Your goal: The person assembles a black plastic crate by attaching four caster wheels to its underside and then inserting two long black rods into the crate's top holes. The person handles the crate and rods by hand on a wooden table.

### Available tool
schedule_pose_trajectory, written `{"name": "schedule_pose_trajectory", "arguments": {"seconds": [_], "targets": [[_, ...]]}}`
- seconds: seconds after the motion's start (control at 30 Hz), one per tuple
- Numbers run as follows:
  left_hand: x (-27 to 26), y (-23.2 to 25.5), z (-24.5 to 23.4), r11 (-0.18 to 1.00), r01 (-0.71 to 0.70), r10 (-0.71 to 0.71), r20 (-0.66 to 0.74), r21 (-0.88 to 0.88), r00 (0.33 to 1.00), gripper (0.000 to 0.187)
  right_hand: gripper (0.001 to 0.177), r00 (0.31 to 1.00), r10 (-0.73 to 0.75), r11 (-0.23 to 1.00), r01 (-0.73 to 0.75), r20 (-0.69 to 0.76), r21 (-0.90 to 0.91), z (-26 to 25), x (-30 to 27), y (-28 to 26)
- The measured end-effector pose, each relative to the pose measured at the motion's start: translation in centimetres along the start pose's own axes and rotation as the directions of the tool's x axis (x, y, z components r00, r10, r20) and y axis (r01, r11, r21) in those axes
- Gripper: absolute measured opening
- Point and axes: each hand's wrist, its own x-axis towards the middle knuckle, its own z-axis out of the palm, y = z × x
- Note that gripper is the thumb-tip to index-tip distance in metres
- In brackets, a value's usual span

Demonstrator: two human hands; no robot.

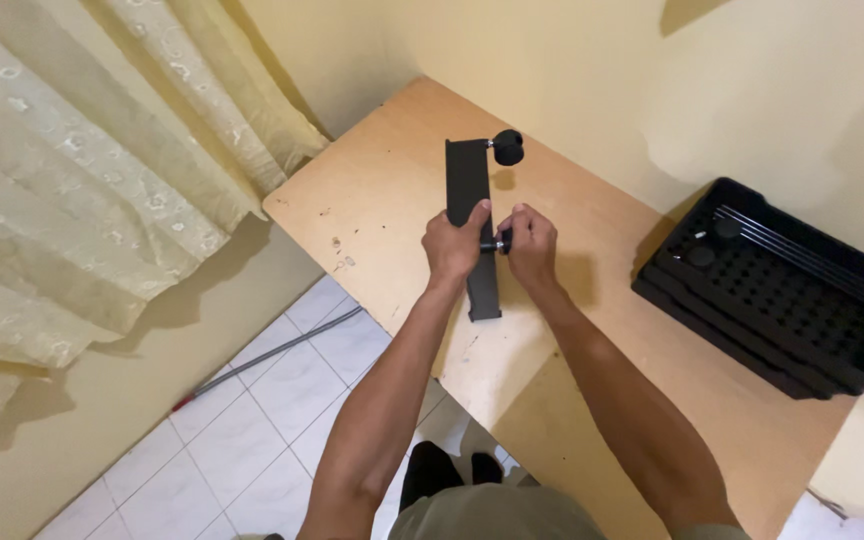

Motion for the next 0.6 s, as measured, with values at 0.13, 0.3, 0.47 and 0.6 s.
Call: {"name": "schedule_pose_trajectory", "arguments": {"seconds": [0.13, 0.3, 0.47, 0.6], "targets": [[0.1, 0.4, 0.4, 1.000, 0.005, -0.005, 0.001, -0.009, 1.000, 0.045, 0.043, 0.991, -0.116, 0.986, 0.106, -0.068, -0.128, -0.2, -0.2, -0.9], [-0.3, 0.0, 0.9, 1.000, -0.019, 0.019, 0.002, -0.001, 1.000, 0.043, 0.045, 0.992, -0.128, 0.982, 0.127, 0.000, -0.138, -1.0, -0.1, -1.6], [-0.3, 0.1, 1.4, 0.997, -0.064, 0.067, -0.067, 0.046, 0.995, 0.043, 0.047, 0.991, -0.107, 0.970, 0.086, -0.079, -0.229, -0.9, -0.6, -2.1], [-0.4, -0.1, 1.4, 1.000, -0.023, 0.023, -0.004, -0.015, 1.000, 0.041, 0.048, 0.991, -0.126, 0.978, 0.118, -0.037, -0.170, -1.1, -0.4, -2.2]]}}
